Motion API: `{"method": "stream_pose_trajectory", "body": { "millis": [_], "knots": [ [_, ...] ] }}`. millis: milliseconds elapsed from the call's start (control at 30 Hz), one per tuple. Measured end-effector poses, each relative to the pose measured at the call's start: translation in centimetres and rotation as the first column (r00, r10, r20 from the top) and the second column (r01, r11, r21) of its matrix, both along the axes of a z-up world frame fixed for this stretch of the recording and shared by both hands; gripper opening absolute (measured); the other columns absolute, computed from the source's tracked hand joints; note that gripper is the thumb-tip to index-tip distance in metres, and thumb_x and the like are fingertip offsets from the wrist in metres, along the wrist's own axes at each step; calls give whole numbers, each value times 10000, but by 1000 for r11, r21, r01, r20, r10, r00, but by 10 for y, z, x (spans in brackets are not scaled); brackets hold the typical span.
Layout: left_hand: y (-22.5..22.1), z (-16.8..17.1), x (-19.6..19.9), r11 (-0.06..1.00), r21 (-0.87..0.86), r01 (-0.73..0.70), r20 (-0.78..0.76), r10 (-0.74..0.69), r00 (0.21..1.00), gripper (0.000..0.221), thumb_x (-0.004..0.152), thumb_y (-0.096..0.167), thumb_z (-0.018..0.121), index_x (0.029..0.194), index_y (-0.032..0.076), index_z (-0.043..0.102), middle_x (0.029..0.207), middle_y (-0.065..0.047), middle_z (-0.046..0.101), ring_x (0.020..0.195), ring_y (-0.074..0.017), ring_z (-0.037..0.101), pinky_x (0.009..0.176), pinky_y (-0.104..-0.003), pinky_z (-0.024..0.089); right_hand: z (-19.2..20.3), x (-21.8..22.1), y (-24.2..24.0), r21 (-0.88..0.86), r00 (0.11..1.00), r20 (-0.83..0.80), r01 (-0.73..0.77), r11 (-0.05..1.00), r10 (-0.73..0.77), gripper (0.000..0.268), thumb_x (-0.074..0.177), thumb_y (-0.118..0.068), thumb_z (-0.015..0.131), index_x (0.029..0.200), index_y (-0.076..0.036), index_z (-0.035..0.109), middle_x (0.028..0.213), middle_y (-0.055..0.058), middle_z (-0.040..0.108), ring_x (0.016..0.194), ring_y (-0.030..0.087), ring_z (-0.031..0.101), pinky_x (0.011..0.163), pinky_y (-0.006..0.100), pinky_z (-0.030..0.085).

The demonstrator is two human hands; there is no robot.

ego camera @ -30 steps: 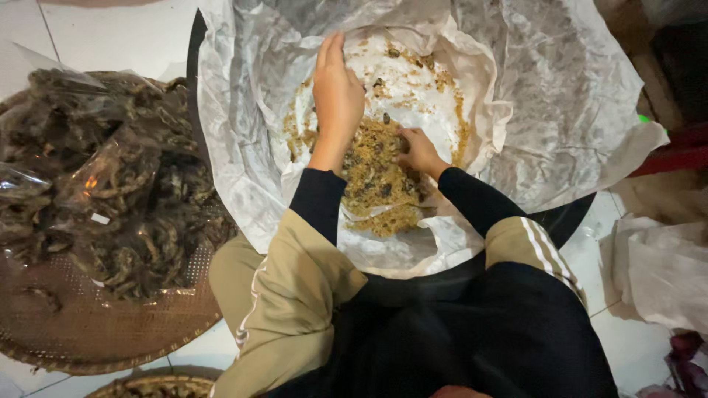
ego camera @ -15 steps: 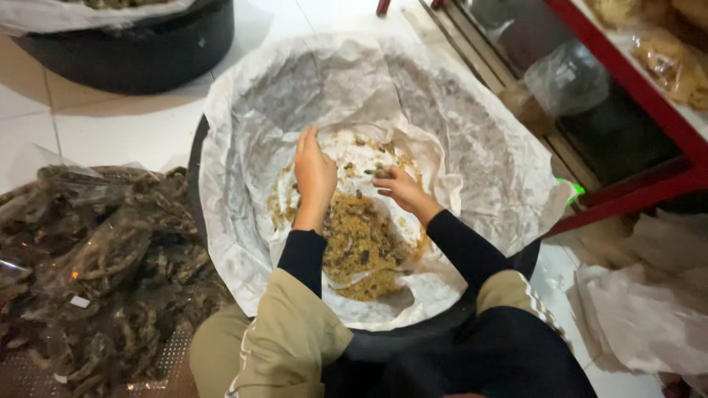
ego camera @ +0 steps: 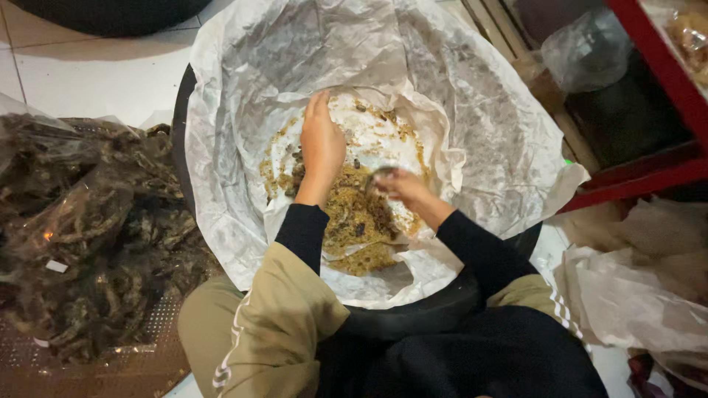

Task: The person sorts dried food items by hand into a large bucket and smaller plastic bags.

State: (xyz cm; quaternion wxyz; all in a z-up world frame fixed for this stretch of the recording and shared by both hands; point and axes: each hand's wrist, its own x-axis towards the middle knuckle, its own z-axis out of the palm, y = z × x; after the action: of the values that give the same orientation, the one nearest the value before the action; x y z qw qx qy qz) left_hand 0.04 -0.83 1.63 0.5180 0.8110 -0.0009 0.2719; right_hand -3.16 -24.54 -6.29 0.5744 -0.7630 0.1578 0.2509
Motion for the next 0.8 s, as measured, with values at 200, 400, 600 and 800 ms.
{"method": "stream_pose_trajectory", "body": {
  "millis": [200, 400, 600, 800],
  "knots": [
    [-15, -6, -5, 997, -24, 74, -66, -75, 995, 486, 863, -104, 498, 1330, -14, 598, 1411, -212, 600, 1246, -403, 588, 1035, -445, 486, 33, 19, -20, -184, 787, 580, -126, 975, 211, 238, 893, -196, 788, 1077, -48, 762, 1005, 12, 778, 911, 96, 685, 856, 285, 543],
    [-21, -23, -8, 985, 70, 159, 42, -162, 986, 529, 772, -111, 527, 1294, -55, 590, 1366, -262, 594, 1273, -438, 568, 1076, -453, 461, 58, 18, -25, -241, 740, 641, -59, 969, 205, 203, 946, -162, 803, 1093, -25, 775, 984, 30, 774, 879, 95, 645, 812, 294, 520],
    [-35, -21, -25, 964, 76, 256, -22, -255, 967, 529, 803, -141, 476, 1308, -46, 602, 1359, -259, 618, 1263, -435, 592, 1084, -445, 480, 118, -24, 5, -63, 490, 868, -45, 997, 77, 291, 941, -123, 798, 1216, -85, 712, 1127, 39, 737, 985, 115, 702, 871, 316, 568],
    [-46, -22, -30, 917, 26, 398, -45, -397, 917, 482, 825, -123, 484, 1277, -34, 624, 1294, -268, 653, 1216, -435, 629, 1049, -445, 498, 131, -37, 24, -657, 272, 726, 4, 754, 632, 397, 893, -97, 801, 1268, -150, 682, 1120, 48, 682, 1042, 214, 662, 843, 324, 545]
  ]
}}
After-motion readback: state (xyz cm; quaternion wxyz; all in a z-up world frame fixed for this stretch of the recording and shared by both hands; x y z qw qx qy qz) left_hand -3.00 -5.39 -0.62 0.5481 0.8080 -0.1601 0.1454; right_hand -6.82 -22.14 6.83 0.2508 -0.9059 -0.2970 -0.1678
